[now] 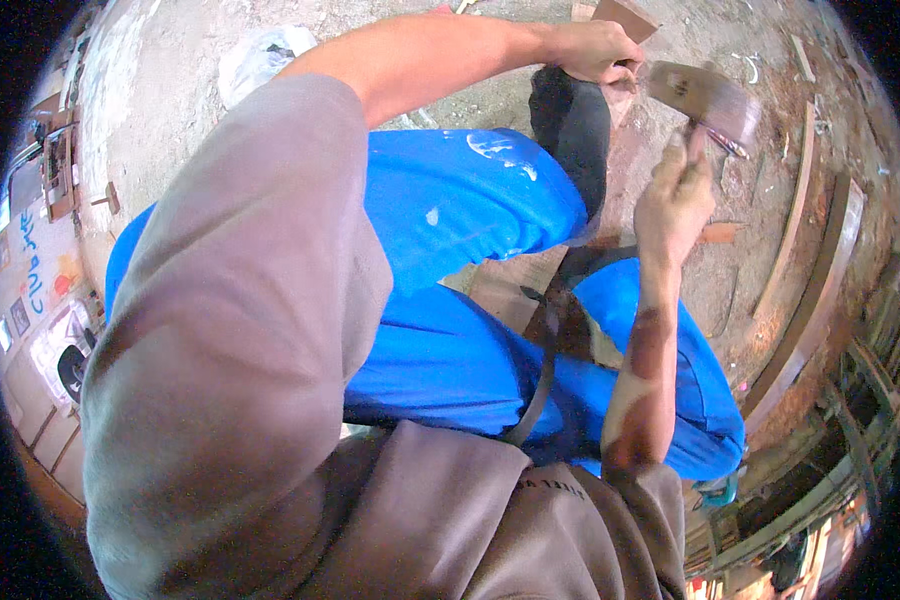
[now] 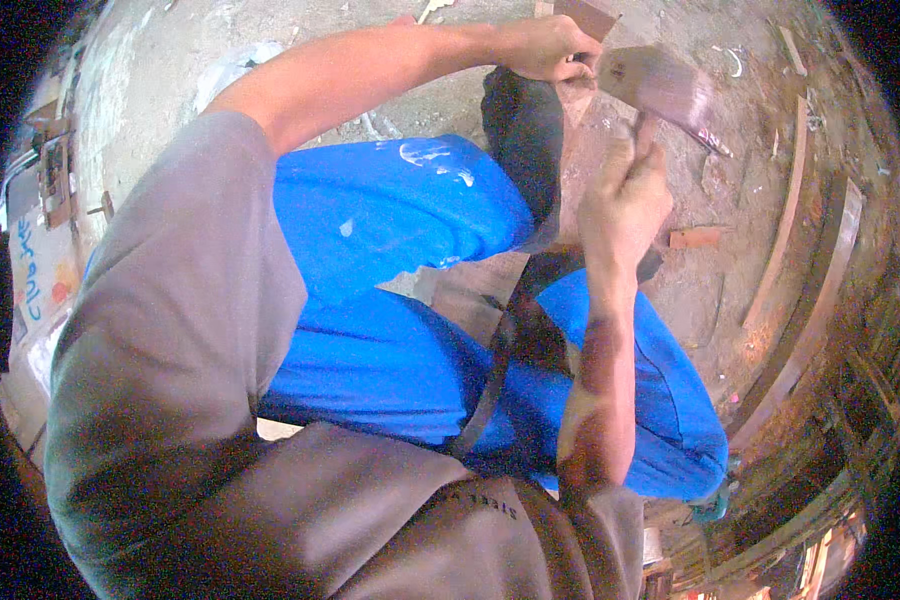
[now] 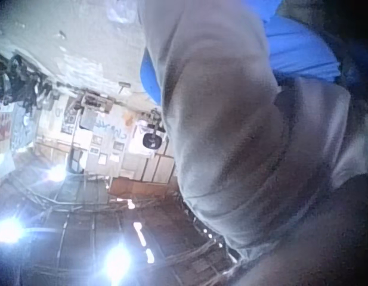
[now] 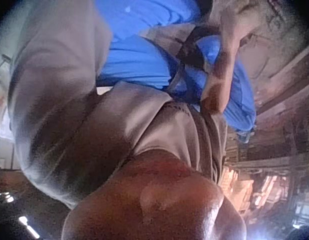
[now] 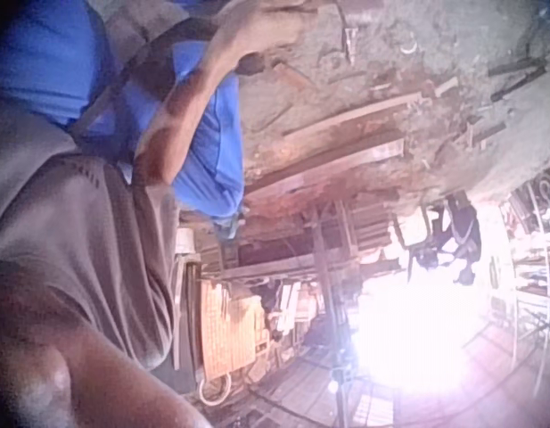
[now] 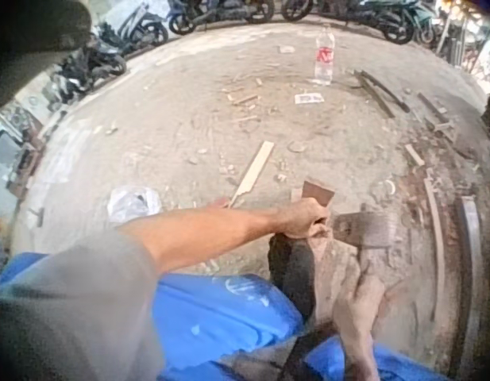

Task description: The person joins two wooden blocks together, aligns them, and then uses a wooden mallet to tap a small piece into place and hammer the joints together.

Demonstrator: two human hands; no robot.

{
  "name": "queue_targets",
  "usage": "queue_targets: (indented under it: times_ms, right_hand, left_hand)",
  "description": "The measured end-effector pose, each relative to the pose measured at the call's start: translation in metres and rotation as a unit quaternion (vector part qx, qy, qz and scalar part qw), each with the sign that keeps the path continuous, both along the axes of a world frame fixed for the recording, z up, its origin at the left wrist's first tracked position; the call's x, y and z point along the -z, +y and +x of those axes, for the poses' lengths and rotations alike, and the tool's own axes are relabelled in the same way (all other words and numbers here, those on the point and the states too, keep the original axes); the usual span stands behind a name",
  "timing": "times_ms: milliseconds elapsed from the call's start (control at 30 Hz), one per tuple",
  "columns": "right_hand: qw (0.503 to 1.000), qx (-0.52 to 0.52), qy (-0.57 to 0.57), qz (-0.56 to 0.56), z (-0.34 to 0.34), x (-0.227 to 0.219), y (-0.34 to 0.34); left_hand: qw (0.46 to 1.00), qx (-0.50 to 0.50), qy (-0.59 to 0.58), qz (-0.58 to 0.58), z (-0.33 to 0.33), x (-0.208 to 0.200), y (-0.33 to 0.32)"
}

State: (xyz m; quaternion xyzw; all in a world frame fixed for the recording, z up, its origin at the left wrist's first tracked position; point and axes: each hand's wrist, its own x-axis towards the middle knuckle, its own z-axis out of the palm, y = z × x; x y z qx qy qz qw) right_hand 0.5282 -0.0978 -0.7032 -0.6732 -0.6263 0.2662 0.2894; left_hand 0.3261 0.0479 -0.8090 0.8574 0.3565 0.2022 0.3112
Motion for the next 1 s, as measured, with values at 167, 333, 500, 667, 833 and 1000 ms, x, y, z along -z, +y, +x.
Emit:
queue_targets:
  times_ms: [167, 333, 500, 667, 833, 1000]
  right_hand:
    - [0.986, -0.070, -0.063, 0.134, 0.010, 0.025, 0.004]
    - [0.993, -0.007, 0.030, 0.110, 0.005, 0.003, 0.000]
    - [0.997, -0.021, -0.074, -0.006, -0.003, -0.008, 0.016]
    - [0.990, -0.050, -0.129, -0.025, -0.005, 0.025, 0.013]
    - [0.997, -0.017, -0.069, 0.013, 0.001, 0.006, 0.005]
    - [0.993, 0.051, 0.059, 0.085, 0.000, -0.002, 0.004]
  left_hand:
    - [1.000, 0.000, 0.017, 0.025, 0.001, -0.006, 0.000]
    - [0.998, -0.011, 0.030, 0.046, 0.004, 0.004, -0.006]
    - [0.999, -0.019, 0.022, 0.033, 0.006, 0.006, -0.001]
    - [1.000, 0.000, 0.016, 0.025, -0.004, 0.017, 0.009]
    - [1.000, -0.021, -0.005, 0.011, 0.015, -0.002, -0.002]
    - [0.996, -0.020, 0.014, 0.085, 0.008, 0.002, -0.005]
